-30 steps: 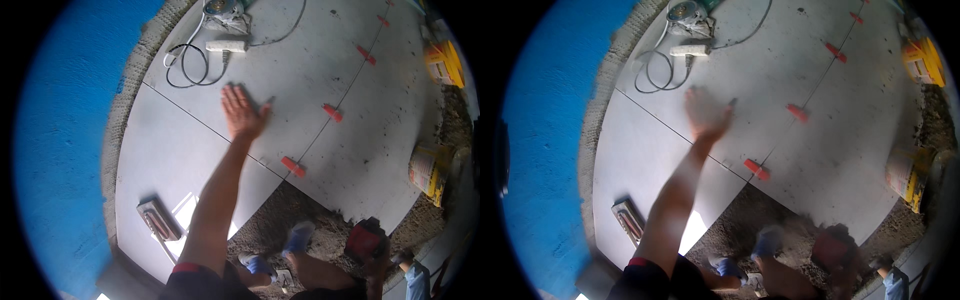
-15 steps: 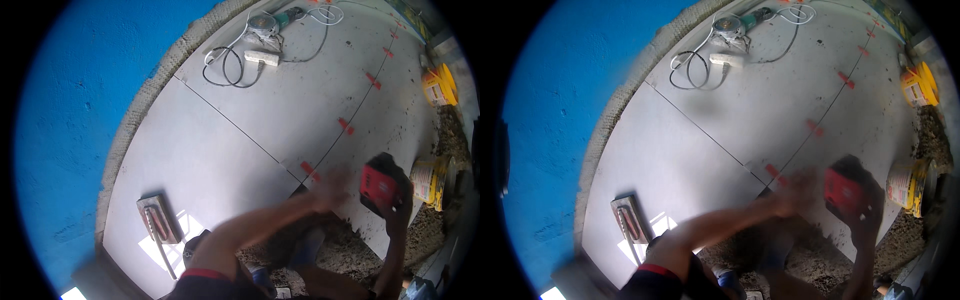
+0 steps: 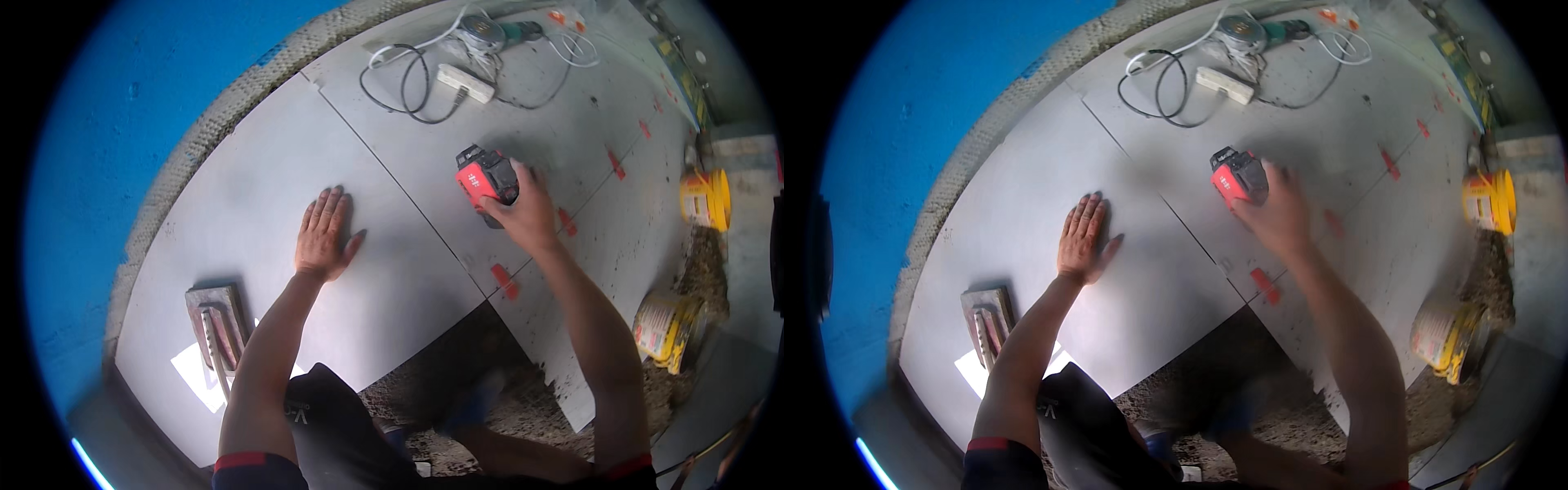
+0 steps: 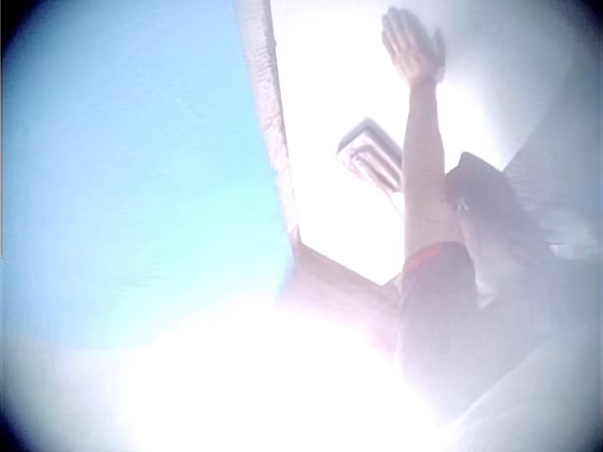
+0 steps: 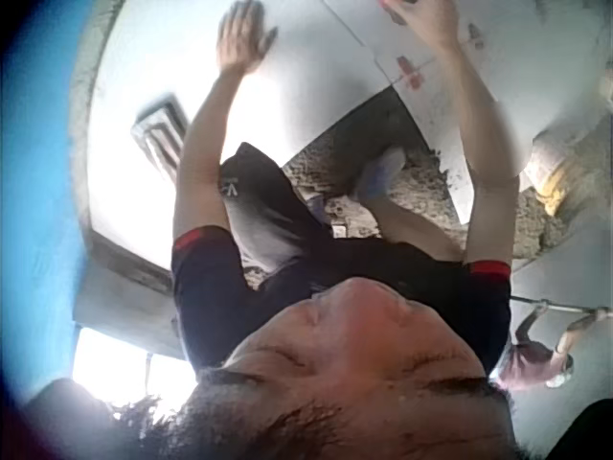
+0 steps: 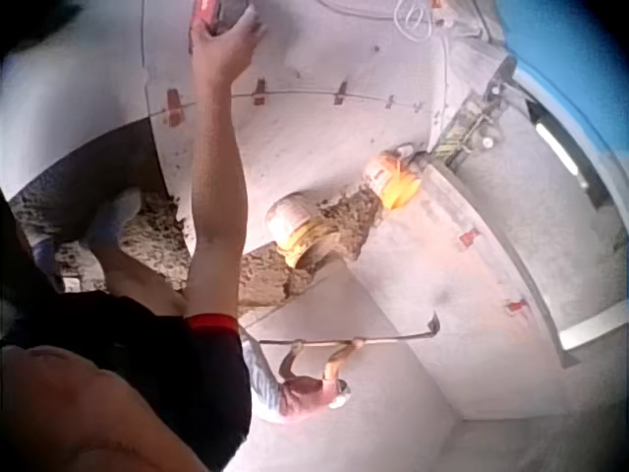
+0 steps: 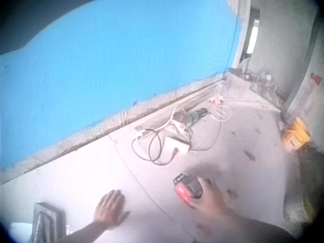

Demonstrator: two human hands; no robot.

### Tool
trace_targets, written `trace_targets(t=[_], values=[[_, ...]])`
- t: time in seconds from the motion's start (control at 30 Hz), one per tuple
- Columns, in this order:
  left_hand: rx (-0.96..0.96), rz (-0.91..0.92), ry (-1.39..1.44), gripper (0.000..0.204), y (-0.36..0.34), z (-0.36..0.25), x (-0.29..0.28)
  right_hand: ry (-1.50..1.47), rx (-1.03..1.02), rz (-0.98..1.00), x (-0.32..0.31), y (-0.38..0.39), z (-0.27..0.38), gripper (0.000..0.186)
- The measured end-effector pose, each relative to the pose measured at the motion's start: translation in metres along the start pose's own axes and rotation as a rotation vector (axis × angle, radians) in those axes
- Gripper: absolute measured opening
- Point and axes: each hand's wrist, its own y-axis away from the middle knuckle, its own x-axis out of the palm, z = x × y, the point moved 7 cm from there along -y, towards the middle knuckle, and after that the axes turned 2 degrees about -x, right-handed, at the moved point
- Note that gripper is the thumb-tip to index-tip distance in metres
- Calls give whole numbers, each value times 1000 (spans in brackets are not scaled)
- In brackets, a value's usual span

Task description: The person applies a large white tile onto a bed of sand and mortar, using a float and a notched trowel to level the tile and spreading sand around the area.

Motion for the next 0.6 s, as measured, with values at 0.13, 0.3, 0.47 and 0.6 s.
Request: trace_targets(t=[0.13,0.3,0.47,0.6], values=[[-6,-9,40,73,1,4,0,43,-79,-77,20,-1,13,73],[-20,-5,88,70,2,8,0,96,-21,-39,41,17,4,75],[1,-43,105,68,3,8,-3,243,96,29,43,9,13,78],[-17,1,73,70,1,9,-2,249,38,9,55,-13,26,82]])
